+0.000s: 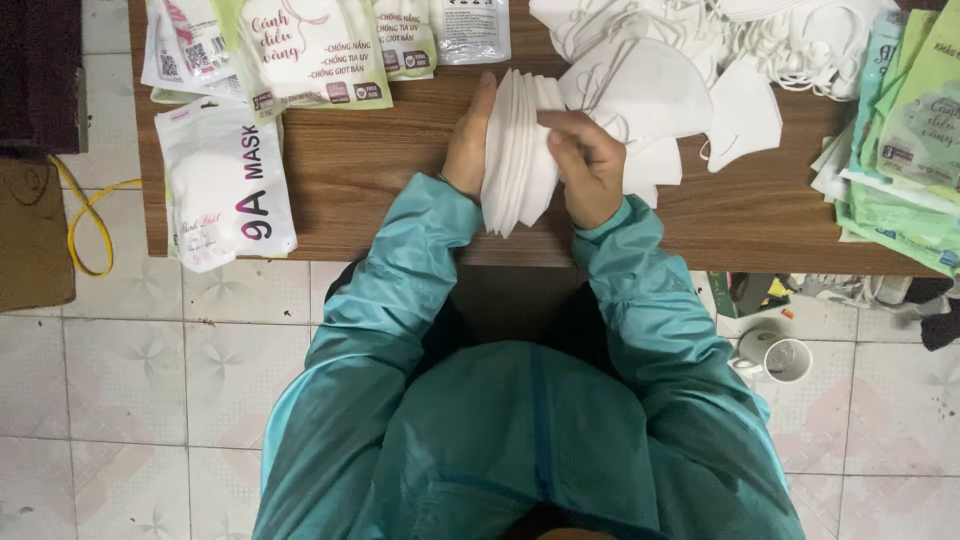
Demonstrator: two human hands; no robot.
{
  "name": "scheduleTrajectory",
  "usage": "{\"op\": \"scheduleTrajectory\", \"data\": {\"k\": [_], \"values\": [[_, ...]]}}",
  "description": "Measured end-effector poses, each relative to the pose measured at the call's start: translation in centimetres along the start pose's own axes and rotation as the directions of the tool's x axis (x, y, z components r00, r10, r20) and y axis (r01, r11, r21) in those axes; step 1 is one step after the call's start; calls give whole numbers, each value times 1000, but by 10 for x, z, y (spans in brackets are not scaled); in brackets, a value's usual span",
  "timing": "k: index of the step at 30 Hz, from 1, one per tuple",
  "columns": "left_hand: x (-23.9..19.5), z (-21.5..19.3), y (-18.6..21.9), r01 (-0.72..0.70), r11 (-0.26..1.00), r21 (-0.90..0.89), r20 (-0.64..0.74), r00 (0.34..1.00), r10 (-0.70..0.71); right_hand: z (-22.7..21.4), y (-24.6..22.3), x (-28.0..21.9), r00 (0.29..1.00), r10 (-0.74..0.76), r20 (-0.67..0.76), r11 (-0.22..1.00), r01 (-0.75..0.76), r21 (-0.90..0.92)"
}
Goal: Folding and stacking white face masks on a wooden table for packaging.
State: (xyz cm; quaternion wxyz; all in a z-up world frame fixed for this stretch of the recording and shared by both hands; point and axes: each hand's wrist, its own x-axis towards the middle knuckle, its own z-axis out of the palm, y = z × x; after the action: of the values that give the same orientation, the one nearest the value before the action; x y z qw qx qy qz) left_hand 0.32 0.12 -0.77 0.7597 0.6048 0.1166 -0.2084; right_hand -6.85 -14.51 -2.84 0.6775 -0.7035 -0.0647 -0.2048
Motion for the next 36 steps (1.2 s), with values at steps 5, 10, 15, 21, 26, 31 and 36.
{"op": "scheduleTrajectory", "data": {"k": [5,10,15,21,26,31,36], "values": [[-11,6,11,80,996,36,8,997,-81,-1,4,-1,999,-26,44,996,22,81],[2,4,3,70,990,124,-76,995,-61,-2,12,-4,999,5,47,982,-14,187],[-7,5,10,99,995,14,-52,994,-98,1,2,0,993,-93,70,975,77,208],[9,0,-7,-21,999,-41,32,999,22,0,-2,0,997,-63,45,998,64,-19],[-9,8,12,92,996,11,-51,995,-91,0,3,-1,996,-59,67,996,55,71],[-6,7,6,85,994,-73,-31,996,-87,0,5,-2,996,-43,80,994,34,106],[28,-11,-17,-30,878,479,15,1000,26,4,7,-4,998,-48,45,978,37,207]]}}
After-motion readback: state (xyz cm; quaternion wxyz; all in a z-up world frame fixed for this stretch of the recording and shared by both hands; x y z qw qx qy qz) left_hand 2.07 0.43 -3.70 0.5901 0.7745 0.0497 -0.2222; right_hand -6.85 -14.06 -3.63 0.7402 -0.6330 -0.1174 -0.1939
